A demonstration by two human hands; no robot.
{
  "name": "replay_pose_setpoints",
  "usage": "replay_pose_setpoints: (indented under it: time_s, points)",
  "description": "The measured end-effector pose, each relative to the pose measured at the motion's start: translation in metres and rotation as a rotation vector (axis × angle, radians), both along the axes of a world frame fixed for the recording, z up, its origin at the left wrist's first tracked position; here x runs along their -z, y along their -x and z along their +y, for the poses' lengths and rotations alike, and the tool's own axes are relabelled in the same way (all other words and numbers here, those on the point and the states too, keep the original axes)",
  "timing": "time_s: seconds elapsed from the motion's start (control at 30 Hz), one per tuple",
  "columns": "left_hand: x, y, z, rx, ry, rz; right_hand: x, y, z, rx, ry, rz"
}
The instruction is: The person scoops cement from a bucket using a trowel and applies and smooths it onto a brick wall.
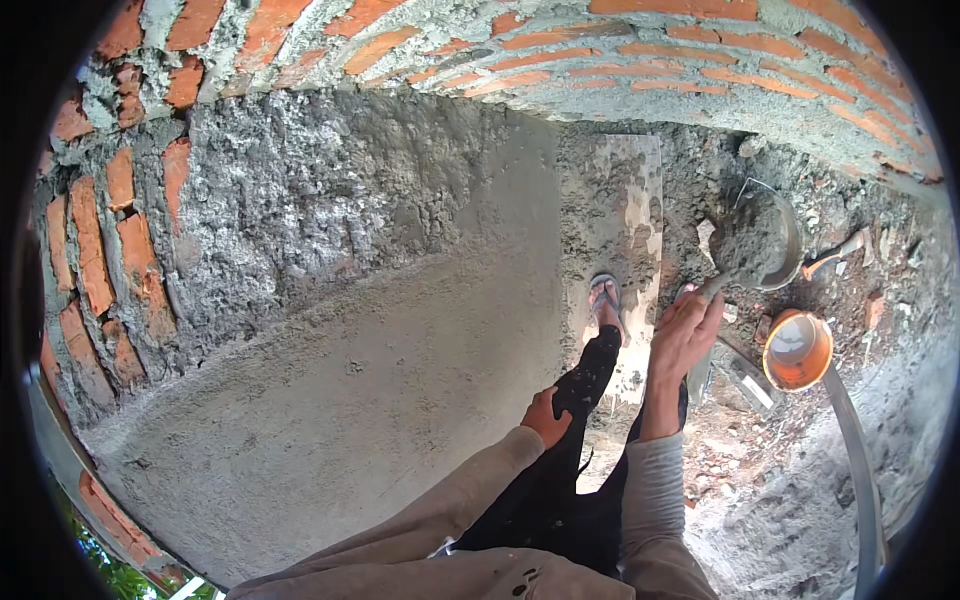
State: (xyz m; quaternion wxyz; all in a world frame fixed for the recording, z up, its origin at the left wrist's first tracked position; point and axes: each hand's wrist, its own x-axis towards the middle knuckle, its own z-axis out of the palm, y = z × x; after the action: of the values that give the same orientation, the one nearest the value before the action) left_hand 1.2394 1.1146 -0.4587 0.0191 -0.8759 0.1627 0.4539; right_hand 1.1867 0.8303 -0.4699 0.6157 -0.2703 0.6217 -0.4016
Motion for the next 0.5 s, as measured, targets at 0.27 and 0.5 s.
replay_pose_setpoints:
  time_s: [0.27, 0.5]
  points:
    - [-0.022, 0.003, 0.007, 0.002, 0.185, -0.053, -0.243, -0.207, 0.161, -0.732, 0.224, -0.470]
    - [-0.002, 0.025, -0.011, 0.083, 0.114, 0.020, -0.213, -0.075, 0.129, -0.735, 0.117, -0.525]
